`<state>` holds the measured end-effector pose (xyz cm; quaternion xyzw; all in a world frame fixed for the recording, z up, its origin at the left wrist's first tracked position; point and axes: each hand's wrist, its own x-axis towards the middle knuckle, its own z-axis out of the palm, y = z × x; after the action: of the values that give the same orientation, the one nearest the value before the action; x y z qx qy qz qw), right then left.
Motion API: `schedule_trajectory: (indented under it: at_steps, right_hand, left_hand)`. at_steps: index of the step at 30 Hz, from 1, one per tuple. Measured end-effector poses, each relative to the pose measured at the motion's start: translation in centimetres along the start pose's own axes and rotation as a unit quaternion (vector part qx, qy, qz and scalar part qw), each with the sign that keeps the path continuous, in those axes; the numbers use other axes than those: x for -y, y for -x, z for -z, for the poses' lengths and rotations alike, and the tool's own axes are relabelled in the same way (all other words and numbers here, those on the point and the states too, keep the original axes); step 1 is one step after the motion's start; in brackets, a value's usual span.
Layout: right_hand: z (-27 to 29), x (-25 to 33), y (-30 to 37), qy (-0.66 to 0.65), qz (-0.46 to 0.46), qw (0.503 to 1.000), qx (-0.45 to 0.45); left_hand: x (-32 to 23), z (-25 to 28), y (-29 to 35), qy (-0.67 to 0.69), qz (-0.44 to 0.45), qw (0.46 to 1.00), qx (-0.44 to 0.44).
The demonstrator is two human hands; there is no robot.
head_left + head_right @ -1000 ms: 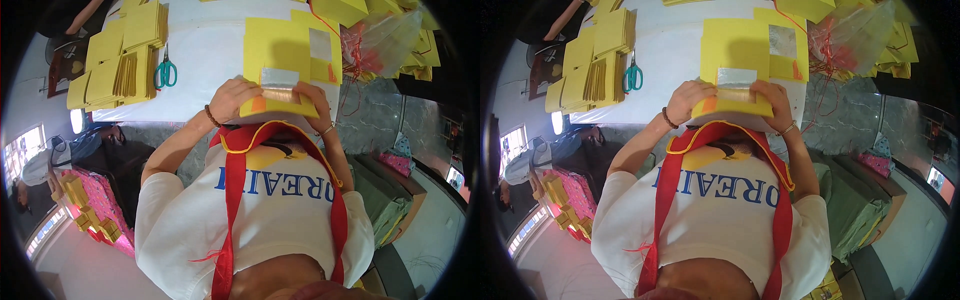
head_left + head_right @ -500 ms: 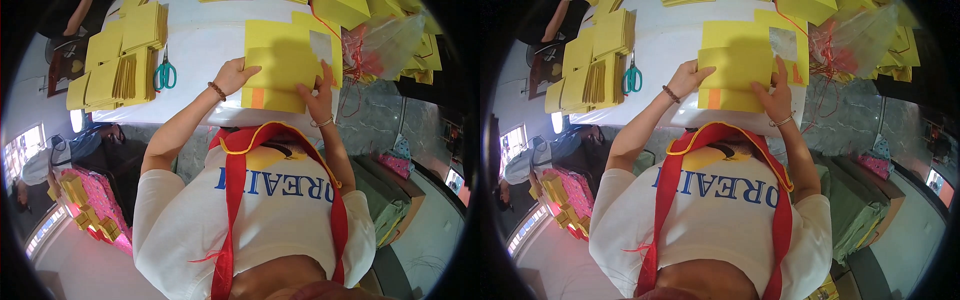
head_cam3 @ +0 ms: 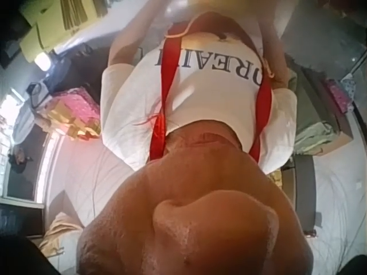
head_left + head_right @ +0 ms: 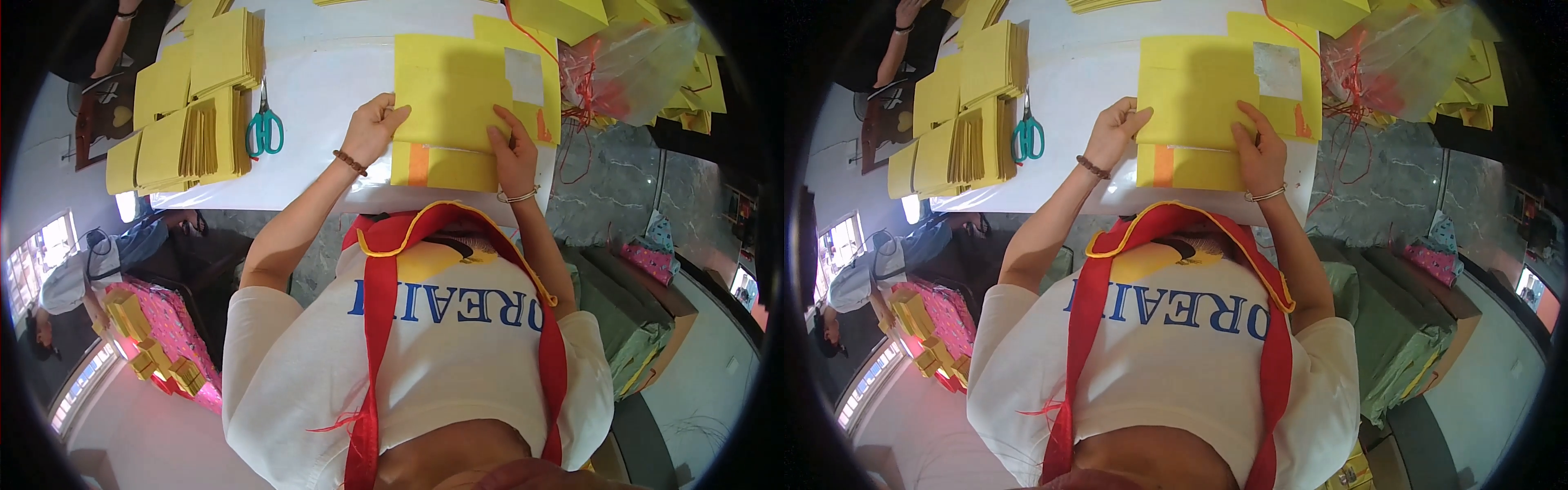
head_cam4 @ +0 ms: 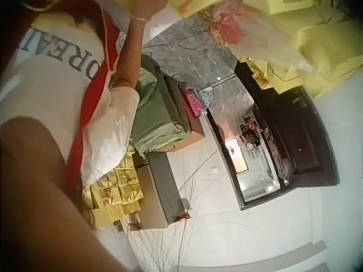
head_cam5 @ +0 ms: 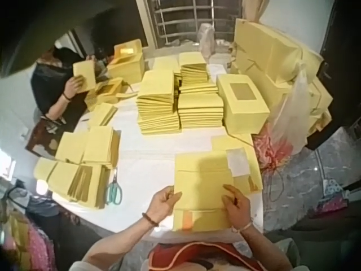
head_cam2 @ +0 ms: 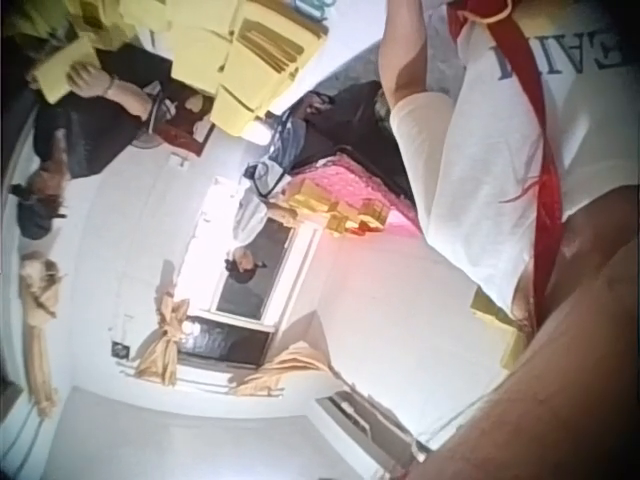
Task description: Folding the top edge of yellow paper sheets over a silver foil square and stacking them.
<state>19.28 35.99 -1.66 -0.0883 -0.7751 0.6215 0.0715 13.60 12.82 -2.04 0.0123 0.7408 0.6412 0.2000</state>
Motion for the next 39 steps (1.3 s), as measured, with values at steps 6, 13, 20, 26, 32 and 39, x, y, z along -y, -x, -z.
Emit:
schedule_trajectory:
  at_steps: [6,13,20,26,32,39]
  right_hand:
    - [-0.4,1.6,0.2,0.101,0.014,0.994,-0.039]
    - [-0.4,1.0,-0.8,0.107,0.0,0.994,-0.034]
    - [-0.6,0.1,-0.9,0.108,-0.052,0.992,-0.032]
    - [-0.8,0.3,-0.8,0.138,-0.001,0.989,-0.051]
    - [-0.9,0.0,-0.9,0.117,0.054,0.989,-0.072]
    - [-0.6,1.3,-0.5,0.154,0.005,0.987,-0.04]
  left_hand:
    - [0.0,-0.9,-0.4,-0.003,0.016,0.998,-0.064]
    - [-0.5,-0.7,-0.3,0.061,0.057,0.995,-0.054]
    - [-2.2,-0.9,0.1,0.126,0.047,0.987,-0.084]
    - [-5.6,-1.0,0.6,-0.363,-0.279,0.872,-0.171]
    - [-5.0,-4.8,-0.6,-0.485,-0.376,0.788,-0.05]
    - [-2.8,-4.9,-1.0,-0.524,-0.345,0.779,-0.027]
